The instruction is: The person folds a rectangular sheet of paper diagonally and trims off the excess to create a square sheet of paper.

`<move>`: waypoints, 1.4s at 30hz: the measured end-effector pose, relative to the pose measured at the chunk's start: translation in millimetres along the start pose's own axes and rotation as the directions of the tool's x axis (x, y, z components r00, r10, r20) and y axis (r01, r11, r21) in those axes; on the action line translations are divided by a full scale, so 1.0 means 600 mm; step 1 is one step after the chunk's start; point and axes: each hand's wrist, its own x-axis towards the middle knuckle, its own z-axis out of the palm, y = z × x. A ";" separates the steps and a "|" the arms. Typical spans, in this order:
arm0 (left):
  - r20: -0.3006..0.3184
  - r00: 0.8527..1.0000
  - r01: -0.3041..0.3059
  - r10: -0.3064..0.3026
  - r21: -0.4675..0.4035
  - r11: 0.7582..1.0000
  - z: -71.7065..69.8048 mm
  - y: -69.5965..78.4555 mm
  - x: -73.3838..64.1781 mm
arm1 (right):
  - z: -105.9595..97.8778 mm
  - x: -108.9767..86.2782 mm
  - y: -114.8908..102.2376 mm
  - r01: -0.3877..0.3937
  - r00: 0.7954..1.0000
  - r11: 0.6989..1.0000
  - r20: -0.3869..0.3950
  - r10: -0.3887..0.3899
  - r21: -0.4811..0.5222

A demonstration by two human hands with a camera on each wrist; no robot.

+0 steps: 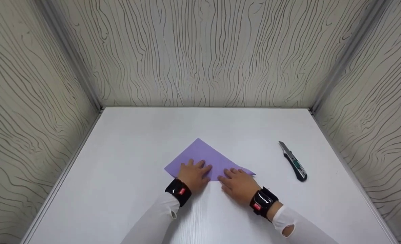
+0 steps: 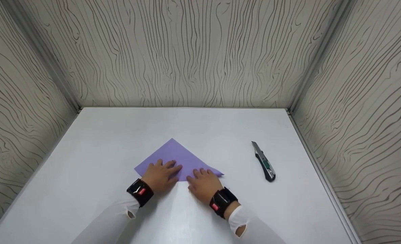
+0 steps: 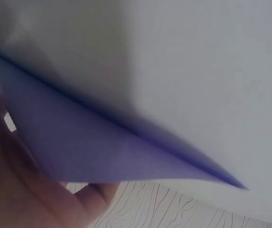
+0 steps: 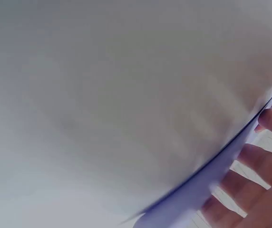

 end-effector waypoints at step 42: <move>0.018 0.991 -0.131 0.130 0.035 0.991 -0.006 0.042 -0.065 | -0.015 -0.039 0.006 -0.080 0.996 0.983 0.055 0.072 0.163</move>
